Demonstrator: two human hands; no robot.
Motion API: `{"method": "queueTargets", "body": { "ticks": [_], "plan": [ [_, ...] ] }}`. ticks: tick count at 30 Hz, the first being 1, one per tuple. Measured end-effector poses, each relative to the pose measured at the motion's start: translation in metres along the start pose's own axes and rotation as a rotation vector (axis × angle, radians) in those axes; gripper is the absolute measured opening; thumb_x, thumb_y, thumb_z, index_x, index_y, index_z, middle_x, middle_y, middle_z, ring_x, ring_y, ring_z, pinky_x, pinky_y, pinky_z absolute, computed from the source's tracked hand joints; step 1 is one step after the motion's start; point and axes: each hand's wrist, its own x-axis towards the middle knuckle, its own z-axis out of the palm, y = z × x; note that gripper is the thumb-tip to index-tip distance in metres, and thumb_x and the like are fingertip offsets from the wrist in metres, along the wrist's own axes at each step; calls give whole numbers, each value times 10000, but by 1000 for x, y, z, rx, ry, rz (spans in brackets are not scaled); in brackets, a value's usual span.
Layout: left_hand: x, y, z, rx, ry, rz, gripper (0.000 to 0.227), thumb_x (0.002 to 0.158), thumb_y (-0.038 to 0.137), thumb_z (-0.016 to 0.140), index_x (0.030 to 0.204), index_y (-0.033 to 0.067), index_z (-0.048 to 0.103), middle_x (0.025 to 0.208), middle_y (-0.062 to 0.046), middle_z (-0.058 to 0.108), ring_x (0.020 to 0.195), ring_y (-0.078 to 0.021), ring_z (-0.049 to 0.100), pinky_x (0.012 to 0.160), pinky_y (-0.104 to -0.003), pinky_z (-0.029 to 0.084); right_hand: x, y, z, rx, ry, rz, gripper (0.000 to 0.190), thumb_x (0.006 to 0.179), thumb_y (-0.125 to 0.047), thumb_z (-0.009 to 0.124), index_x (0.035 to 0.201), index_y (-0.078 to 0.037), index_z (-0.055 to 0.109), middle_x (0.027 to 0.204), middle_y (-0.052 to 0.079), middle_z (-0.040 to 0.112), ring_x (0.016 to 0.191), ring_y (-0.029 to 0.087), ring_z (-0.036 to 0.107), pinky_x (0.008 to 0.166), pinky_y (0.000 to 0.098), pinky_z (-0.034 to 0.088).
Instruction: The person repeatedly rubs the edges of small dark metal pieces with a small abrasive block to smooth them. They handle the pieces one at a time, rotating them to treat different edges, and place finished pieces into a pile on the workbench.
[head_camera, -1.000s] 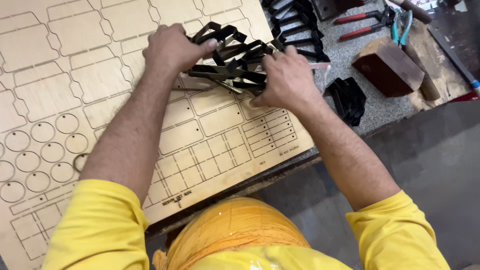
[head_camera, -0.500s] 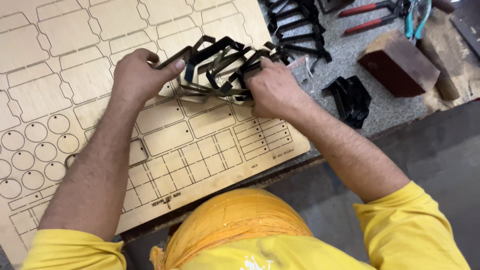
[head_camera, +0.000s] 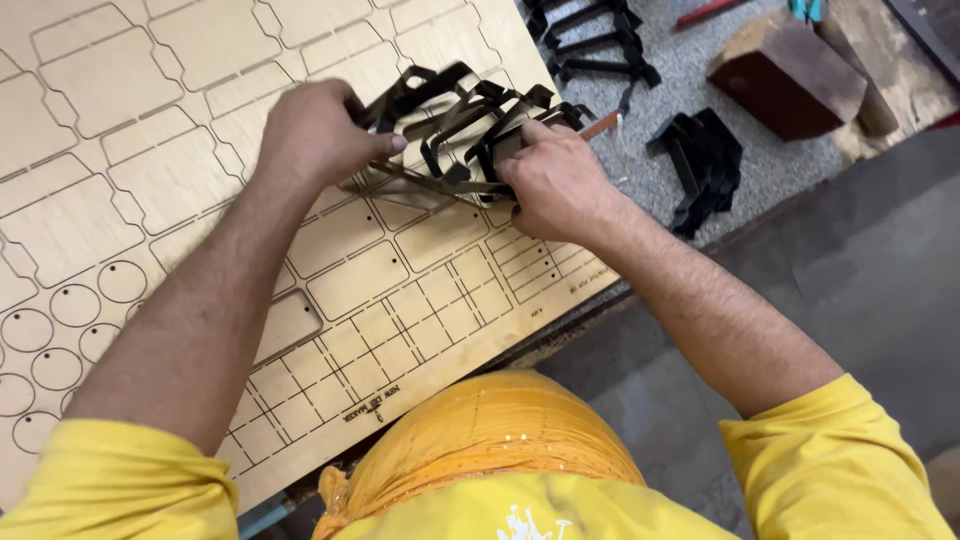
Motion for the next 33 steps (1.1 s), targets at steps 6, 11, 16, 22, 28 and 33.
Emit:
{"method": "queueTargets", "body": {
  "ticks": [6, 11, 16, 22, 28, 33],
  "plan": [
    [11, 8, 1, 153, 11, 79, 686, 665, 576, 953, 998, 22, 724, 884, -112, 727, 850, -227, 697, 776, -410, 572, -10, -21, 4, 12, 46, 62, 166, 659, -111, 732, 819, -70, 746, 832, 30, 740, 1020, 253, 604, 878, 436, 502],
    [11, 24, 2, 284, -48, 70, 690, 683, 561, 939, 1056, 25, 717, 942, -122, 718, 881, -248, 707, 766, -416, 599, -14, -31, 6, -4, 5, 127, 150, 678, -115, 736, 820, -69, 743, 825, 21, 731, 957, 233, 587, 838, 406, 507],
    [5, 34, 4, 381, 43, 131, 528, 776, 404, 855, 1105, 31, 680, 977, -153, 677, 878, -296, 679, 723, -446, 599, -14, -42, 7, -16, -48, 168, 113, 702, -89, 721, 811, -63, 733, 787, 6, 712, 901, 200, 570, 807, 383, 507],
    [-1, 26, 7, 250, 33, 178, 349, 854, 302, 794, 1123, 89, 731, 974, -130, 727, 912, -273, 706, 823, -452, 585, -29, -47, 7, -51, 67, 142, 125, 667, -104, 748, 785, -72, 722, 758, 17, 707, 944, 218, 595, 831, 407, 505],
    [-10, 18, 4, 257, 6, 144, 314, 849, 122, 720, 1156, 57, 720, 1009, -157, 733, 928, -279, 708, 853, -439, 579, -34, -54, 5, -21, 74, 155, 136, 683, -117, 757, 809, -76, 726, 758, 20, 705, 918, 223, 598, 800, 413, 506],
    [-17, 7, 0, 223, -50, 70, 261, 868, 107, 698, 1117, 41, 742, 940, -144, 746, 869, -256, 727, 839, -430, 588, -43, -52, 6, 65, 164, 172, 116, 712, -162, 786, 781, -84, 734, 759, 17, 692, 892, 240, 595, 786, 430, 501]
  ]
}}
